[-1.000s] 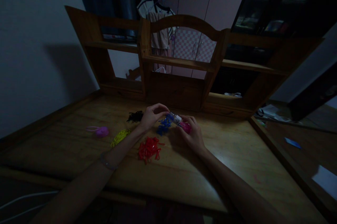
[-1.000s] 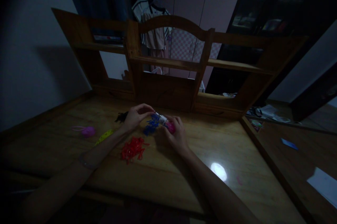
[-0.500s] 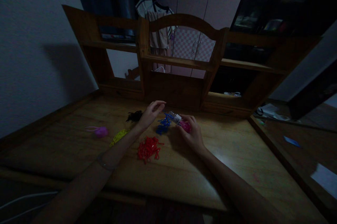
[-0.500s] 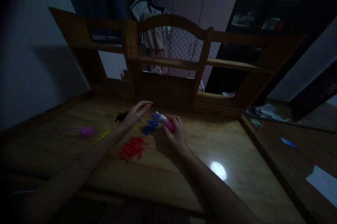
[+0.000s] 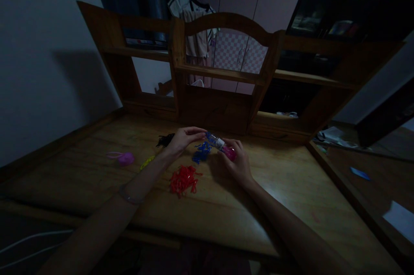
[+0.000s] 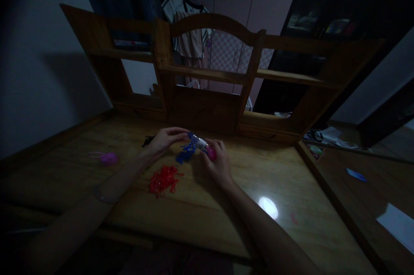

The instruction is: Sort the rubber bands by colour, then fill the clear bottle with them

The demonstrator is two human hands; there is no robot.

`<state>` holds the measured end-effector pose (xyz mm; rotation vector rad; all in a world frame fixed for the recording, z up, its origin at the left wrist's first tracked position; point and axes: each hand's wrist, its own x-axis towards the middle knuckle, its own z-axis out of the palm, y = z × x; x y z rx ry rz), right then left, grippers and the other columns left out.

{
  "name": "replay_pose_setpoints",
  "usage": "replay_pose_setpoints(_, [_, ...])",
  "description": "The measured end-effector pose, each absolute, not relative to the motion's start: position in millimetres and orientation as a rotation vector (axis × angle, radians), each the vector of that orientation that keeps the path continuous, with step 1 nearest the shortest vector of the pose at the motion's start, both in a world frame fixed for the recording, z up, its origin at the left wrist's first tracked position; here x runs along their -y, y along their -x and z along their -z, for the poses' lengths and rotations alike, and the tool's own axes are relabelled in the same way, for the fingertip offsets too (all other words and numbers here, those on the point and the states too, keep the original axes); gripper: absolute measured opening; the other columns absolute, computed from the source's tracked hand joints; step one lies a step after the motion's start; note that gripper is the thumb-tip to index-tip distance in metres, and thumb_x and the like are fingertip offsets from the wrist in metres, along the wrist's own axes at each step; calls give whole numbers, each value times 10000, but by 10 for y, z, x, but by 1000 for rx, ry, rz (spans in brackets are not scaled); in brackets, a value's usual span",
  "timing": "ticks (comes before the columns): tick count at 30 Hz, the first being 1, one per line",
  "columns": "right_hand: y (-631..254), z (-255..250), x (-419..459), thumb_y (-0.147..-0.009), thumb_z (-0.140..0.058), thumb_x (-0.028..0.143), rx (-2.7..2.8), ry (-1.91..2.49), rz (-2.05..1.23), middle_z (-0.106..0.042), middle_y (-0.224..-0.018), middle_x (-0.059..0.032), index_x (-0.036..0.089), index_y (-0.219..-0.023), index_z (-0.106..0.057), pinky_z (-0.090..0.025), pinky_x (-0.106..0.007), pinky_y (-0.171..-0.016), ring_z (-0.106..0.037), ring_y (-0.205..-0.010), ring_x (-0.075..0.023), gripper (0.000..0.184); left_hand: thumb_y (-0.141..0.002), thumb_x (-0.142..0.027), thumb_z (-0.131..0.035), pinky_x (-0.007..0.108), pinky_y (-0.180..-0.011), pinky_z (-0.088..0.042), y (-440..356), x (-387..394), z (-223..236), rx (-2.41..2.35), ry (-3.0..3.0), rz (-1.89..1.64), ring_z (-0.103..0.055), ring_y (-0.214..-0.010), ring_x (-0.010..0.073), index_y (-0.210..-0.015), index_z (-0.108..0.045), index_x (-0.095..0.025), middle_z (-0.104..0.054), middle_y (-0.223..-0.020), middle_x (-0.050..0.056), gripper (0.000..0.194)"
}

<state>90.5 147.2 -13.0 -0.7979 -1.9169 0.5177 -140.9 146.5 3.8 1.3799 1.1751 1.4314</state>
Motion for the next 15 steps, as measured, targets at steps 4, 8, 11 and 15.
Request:
replay_pose_setpoints(4, [-897, 145, -1460, -847, -616, 260, 1951, 780, -528, -561, -1147, -75, 266, -1210, -585, -471, -406, -931, -552, -1072, -244, 364, -741, -356, -736, 361, -900, -504, 1389, -1464, -62, -1199, -1592, -1437, -650, -970, 219, -931, -753, -202, -711, -1009, 74, 246])
replay_pose_setpoints(8, [-901, 142, -1473, -831, -623, 246, 1933, 783, -539, -570, -1132, -70, 263, -1194, -597, -479, -403, -916, -561, -1054, -242, 364, -788, -380, -686, 336, -883, -497, 1367, -1441, -79, -1245, -1785, -1455, -619, -994, 206, -955, -754, -232, -657, -1034, 66, 233])
replay_pose_setpoints(11, [-900, 130, -1480, -835, -620, 249, 1908, 785, -569, -579, -1119, -69, 257, -1173, -606, -483, -393, -902, -572, -1030, -230, 338, -801, -387, -674, 340, -890, -488, 1350, -1431, -86, -1288, -1846, -1492, -615, -985, 205, -944, -747, -223, -654, -1012, 63, 229])
replay_pose_setpoints(15, [-884, 160, -1503, -822, -642, 292, 1845, 765, -654, -601, -1117, -68, 255, -1150, -617, -482, -396, -904, -584, -1024, -228, 331, -801, -392, -669, 349, -871, -493, 1318, -1454, -120, -1346, -1804, -1521, -636, -922, 205, -943, -696, -194, -690, -950, 52, 245])
